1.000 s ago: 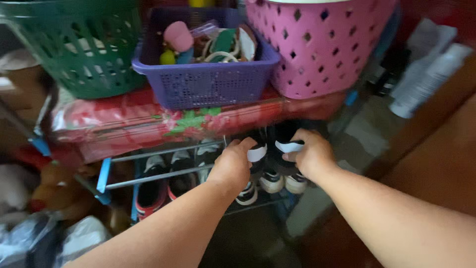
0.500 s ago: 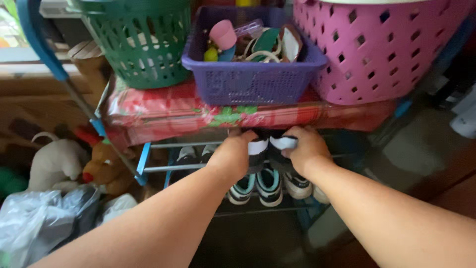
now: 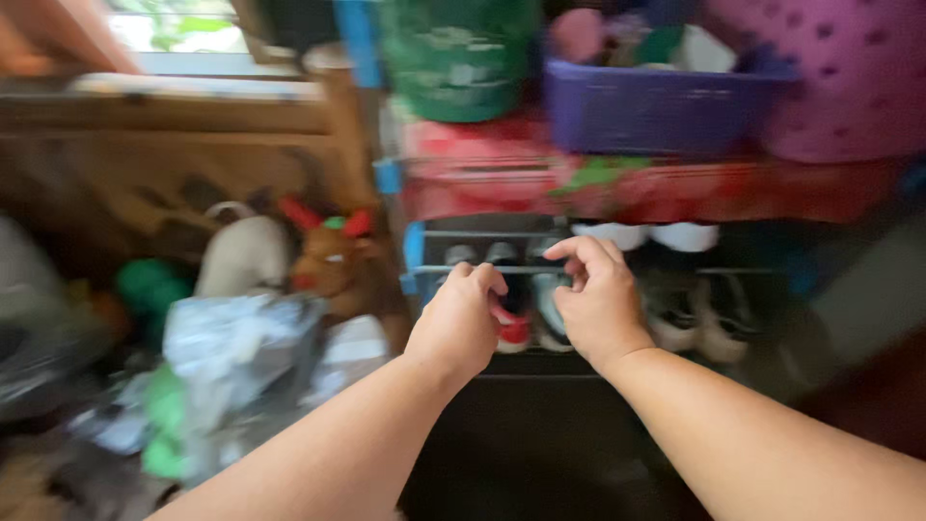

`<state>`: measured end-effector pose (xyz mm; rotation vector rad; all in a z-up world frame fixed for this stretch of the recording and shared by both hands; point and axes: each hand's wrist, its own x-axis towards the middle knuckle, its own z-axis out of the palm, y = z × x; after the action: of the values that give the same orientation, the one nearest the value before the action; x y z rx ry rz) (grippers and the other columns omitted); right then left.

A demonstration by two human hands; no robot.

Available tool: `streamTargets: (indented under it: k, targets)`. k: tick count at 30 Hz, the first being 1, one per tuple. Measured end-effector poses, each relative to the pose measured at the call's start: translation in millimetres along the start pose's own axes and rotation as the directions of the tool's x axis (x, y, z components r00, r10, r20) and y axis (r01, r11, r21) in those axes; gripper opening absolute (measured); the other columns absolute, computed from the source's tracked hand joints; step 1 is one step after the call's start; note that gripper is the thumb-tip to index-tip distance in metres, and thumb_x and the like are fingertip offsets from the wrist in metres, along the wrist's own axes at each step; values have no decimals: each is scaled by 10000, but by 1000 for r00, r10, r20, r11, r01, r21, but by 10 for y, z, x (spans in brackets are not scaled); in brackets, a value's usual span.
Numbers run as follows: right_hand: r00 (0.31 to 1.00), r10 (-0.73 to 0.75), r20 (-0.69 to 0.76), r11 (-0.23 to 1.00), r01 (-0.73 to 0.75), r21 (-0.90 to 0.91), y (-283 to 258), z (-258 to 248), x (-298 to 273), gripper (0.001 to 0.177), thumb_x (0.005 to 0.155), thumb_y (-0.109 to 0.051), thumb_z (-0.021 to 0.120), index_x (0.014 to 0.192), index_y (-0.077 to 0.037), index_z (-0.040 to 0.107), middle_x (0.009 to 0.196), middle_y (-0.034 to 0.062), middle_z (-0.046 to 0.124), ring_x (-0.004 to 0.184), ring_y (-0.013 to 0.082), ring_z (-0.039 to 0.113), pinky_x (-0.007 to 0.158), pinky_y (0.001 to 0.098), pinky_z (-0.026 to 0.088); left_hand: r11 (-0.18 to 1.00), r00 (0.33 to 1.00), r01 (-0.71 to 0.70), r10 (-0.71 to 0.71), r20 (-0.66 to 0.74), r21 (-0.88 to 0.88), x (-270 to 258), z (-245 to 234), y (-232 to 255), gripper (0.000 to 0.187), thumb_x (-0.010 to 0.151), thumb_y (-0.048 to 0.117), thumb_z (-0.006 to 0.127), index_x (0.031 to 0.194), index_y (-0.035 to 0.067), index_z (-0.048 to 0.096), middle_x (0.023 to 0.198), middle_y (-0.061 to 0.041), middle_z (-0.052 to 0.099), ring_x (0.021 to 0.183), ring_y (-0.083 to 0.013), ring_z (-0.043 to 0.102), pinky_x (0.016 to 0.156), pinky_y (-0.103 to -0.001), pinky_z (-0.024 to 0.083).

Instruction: The person cleans several pairs of shoes with a cloth and places them on a shoe rack. They also handle plastic bags and a small plastic container, placing them on the rack or nearby.

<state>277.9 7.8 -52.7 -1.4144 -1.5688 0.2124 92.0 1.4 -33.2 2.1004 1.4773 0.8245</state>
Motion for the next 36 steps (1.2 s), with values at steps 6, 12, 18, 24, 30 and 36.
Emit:
streamTargets:
  k: [6,12,18,24,30,36]
  targets:
    - [985,-91,144,992,77,104,-1227,1149,-487,319,721,21,639,1000,-120,708,866,49,582,754,169,587,710,301,517,993,995,101,-102,11,58,-855,-1200,-1147,318,803,-4,629,1084,138,669,1076,-128,666,1026,-341,662,882,-440,536]
    - [909,-60,413,984,-15,176,-2424,2301,-1027,315,718,23,634,990,-114,713,885,34,607,745,173,594,706,305,530,949,954,296,-291,-67,104,-1859,-2304,-2113,256,821,22,624,1038,137,697,1024,-111,698,999,-299,678,883,-415,543]
    - [819,-171,547,963,20,270,-3269,3105,-1324,276,750,30,664,992,-91,718,857,23,621,750,141,585,687,303,520,878,886,457,-434,-166,143,-2519,-2995,-2743,245,822,23,629,1013,150,715,1055,-104,697,1028,-293,670,898,-418,534]
    - [741,-172,650,951,-47,305,-3587,3902,-1367,255,766,48,651,963,-83,744,834,-7,618,744,110,590,643,291,518,847,851,516,-490,-188,129,-2727,-3407,-3404,203,826,40,650,995,134,715,1092,-119,696,1042,-311,674,909,-411,542]
    - [642,-111,759,958,-133,254,-3925,4765,-1228,214,794,34,645,952,-78,736,790,-9,622,720,102,577,632,278,495,770,774,628,-603,-192,113,-2621,-3997,-4069,239,837,3,607,1011,125,716,1120,-116,707,1060,-307,676,914,-404,539]
    - [526,-87,846,963,-173,207,-4390,5428,-1025,186,815,26,626,945,-65,723,724,-12,612,658,107,552,579,293,462,683,684,726,-704,-191,81,-2493,-4577,-4603,276,849,0,601,1063,134,712,1113,-132,730,1060,-296,696,917,-396,544]
